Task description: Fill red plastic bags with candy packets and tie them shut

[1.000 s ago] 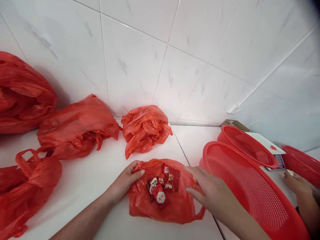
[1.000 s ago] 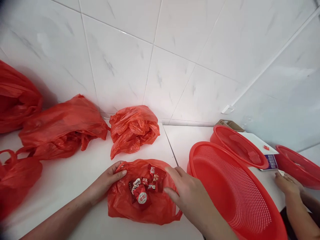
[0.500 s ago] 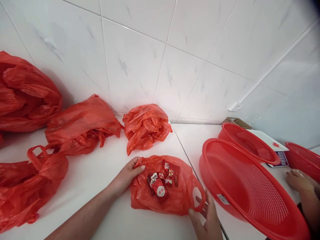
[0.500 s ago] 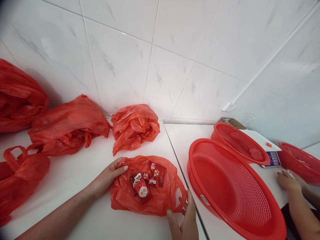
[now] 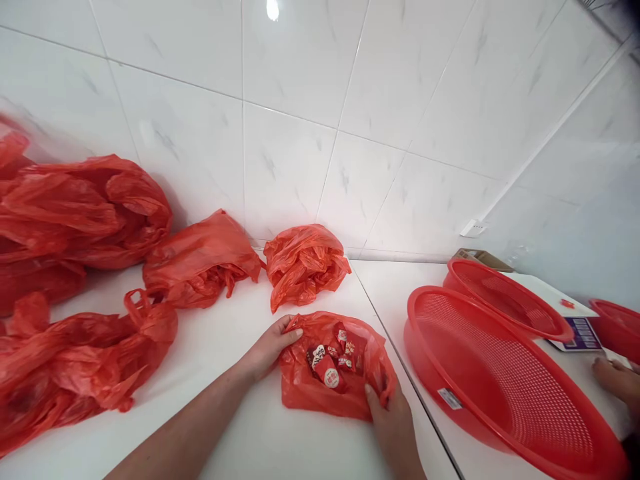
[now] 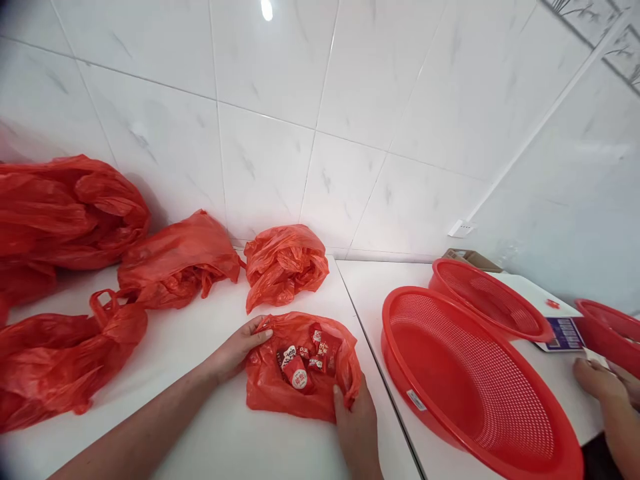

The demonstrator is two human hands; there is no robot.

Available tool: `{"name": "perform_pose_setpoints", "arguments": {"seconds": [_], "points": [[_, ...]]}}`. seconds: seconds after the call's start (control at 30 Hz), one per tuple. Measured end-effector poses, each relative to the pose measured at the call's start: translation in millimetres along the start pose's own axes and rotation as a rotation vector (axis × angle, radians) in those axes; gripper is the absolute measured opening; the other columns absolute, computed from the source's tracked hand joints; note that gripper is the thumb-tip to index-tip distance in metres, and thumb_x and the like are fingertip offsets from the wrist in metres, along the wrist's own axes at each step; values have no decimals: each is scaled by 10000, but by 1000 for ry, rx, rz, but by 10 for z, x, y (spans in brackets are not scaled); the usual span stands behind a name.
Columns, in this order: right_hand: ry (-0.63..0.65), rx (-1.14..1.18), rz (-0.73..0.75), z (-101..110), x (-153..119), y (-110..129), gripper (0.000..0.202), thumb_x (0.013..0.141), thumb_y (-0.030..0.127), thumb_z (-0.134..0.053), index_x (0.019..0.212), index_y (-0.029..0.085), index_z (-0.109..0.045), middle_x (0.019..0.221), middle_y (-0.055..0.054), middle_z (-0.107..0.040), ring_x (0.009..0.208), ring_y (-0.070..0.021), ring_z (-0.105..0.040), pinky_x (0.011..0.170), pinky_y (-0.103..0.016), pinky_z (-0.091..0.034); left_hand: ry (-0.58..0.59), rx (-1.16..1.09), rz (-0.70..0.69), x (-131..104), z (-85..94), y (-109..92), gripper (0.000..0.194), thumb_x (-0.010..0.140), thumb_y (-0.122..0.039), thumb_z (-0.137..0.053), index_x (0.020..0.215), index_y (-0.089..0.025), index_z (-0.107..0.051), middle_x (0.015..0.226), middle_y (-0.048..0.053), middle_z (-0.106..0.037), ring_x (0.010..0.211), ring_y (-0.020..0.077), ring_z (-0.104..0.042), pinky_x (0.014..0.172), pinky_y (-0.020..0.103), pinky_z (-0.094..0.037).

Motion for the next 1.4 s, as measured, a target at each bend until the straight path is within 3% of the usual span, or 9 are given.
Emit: {"name": "perform_pose_setpoints", "arguments": {"seconds": [0.2, 0.37, 0.67, 1.0, 1.4], "points": [[-28, -4, 56, 37, -2, 13, 399, 808, 385, -519, 1141, 176, -588, 933, -69, -670, 842, -234, -616, 704, -312, -492, 27, -3, -5, 9, 3, 22, 333, 760, -301, -710, 1016, -156, -554, 1003, 99, -674, 886, 238, -667, 839, 377, -485], [-37, -4, 82, 36, 0, 34, 397, 811, 398, -514, 1117, 162, -604, 938, -87, -674, 863, -246, -613, 738, -332, -489, 41, -18, 5, 13, 7, 32, 319, 754, -267, -719, 1011, -164, -561, 1016, 88, -675, 877, 212, -666, 828, 342, -484], [-4, 37, 60, 15, -11, 1, 434, 808, 434, -528, 1131, 150, -585, 975, -92, -676, 905, -244, -616, 792, -336, -483, 68, -66, 26, 16, -17, 31, 246, 766, -219, -708, 955, -163, -559, 973, 70, -680, 843, 180, -664, 832, 330, -484], [2, 92, -34, 40, -7, -149, 472, 754, 500, -575, 1056, 141, -619, 878, -59, -697, 824, -235, -631, 724, -305, -491, 74, -65, 5, 30, 12, 45, 267, 763, -193, -707, 984, -158, -561, 1025, 101, -677, 892, 217, -669, 828, 340, -487], [-163, 90, -80, 53, -19, -344, 610, 730, 547, -494, 1121, 92, -605, 1053, -126, -688, 1048, -291, -606, 916, -338, -457, 75, -73, -34, -7, -39, 3, 232, 780, -212, -688, 983, -170, -583, 1043, 106, -683, 922, 235, -671, 871, 374, -483]]}}
Point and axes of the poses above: each hand's wrist, its own x-axis towards the middle knuckle, its own z-axis out of the back of the hand, y = z × x, the point moved 10 cm from there along x, towards the middle knuckle
